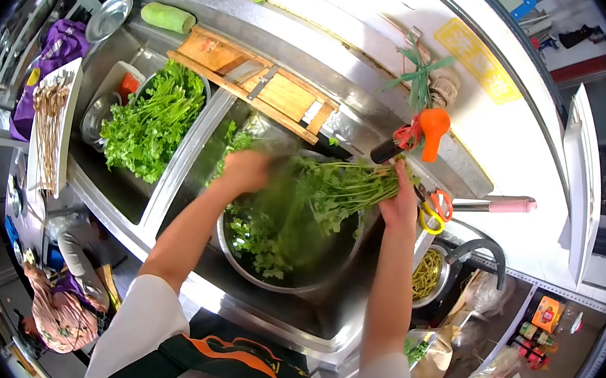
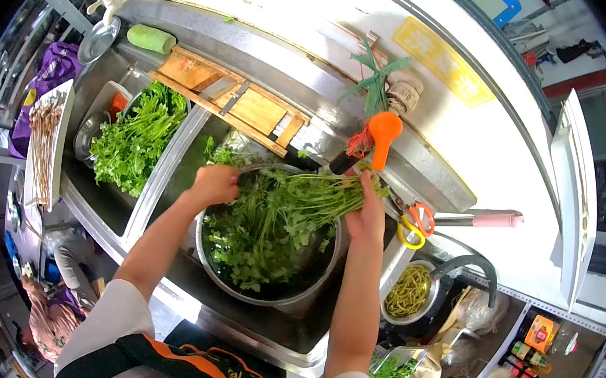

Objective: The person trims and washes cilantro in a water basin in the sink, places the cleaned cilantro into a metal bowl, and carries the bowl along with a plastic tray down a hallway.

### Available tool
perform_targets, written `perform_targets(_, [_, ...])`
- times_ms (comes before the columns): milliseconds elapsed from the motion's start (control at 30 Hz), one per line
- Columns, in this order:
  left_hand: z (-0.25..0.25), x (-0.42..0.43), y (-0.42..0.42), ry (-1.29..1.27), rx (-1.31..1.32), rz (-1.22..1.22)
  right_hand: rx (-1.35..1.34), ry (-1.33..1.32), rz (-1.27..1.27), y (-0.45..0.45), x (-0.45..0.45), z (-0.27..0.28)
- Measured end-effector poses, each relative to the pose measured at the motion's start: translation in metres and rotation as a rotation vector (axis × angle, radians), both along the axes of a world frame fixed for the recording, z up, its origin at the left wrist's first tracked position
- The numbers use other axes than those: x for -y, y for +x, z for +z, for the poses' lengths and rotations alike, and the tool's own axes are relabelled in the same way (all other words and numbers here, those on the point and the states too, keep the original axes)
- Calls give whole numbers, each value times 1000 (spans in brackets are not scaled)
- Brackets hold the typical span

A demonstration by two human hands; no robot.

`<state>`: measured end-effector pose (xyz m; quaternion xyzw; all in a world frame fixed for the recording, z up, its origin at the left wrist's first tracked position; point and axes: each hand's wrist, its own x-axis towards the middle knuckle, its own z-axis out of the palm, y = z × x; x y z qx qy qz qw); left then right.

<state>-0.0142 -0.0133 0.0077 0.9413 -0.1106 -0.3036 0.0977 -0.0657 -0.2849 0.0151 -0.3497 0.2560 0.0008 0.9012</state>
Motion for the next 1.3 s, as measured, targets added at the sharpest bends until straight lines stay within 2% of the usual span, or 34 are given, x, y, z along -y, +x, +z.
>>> perform_targets(100, [-37,-33,-20,-144,140,48,-57,30,-49,-7,4,21])
perform_targets(167, [-48,-42,-26,-208,95,85,99,170,15,-11,9,24])
perform_targets(233, [-61,-41,-28,-278,53,125,135,193,37,-9,11,20])
perform_targets(300, [-71,-36,-31,-384,143,219,-60,83,-67,-7,5,17])
perform_targets(333, [-68,-31,-33,-389,143,228,-78,-22,-35,-5,2,5])
perform_targets(433, [-47,-18,-35,-262,459,100,41,28,113,4,-15,-9])
perform_targets(500, [-34,-15,-31,-214,490,111,59,-4,98,13,-25,-9])
perform_targets(533, [-29,-16,-31,-189,494,115,69,-99,168,11,-33,-6])
perform_targets(567, [-27,-18,-23,-102,296,166,92,-201,236,13,-39,-2])
perform_targets(633, [-36,-26,-20,-15,101,240,113,-215,257,10,-45,9])
perform_targets(700, [-58,-38,-27,-239,252,203,174,-500,394,4,-53,10])
perform_targets(800, [-54,-40,-37,-337,335,135,295,-1003,478,-10,-97,93])
perform_targets(833, [-53,-42,-44,-326,332,91,319,-987,520,-14,-105,95])
perform_targets(900, [-53,-40,-55,-324,369,69,407,-1142,389,-15,-111,98])
perform_targets(933, [-51,-46,-74,-297,348,99,405,-1111,425,-24,-117,103])
perform_targets(1000, [-60,-50,-75,-422,396,126,385,-1333,523,-13,-127,109])
perform_targets(1033, [-64,-49,-74,-433,408,157,480,-1423,495,-8,-132,125])
perform_targets(1100, [-57,-59,-94,-437,231,273,463,-1275,540,6,-153,147])
perform_targets(1167, [-69,-58,-110,-424,267,274,477,-1199,542,23,-178,161])
perform_targets(1233, [-68,-64,-115,-418,182,219,500,-1120,552,43,-205,167])
perform_targets(1300, [-66,-68,-124,-425,140,254,393,-602,450,62,-235,168])
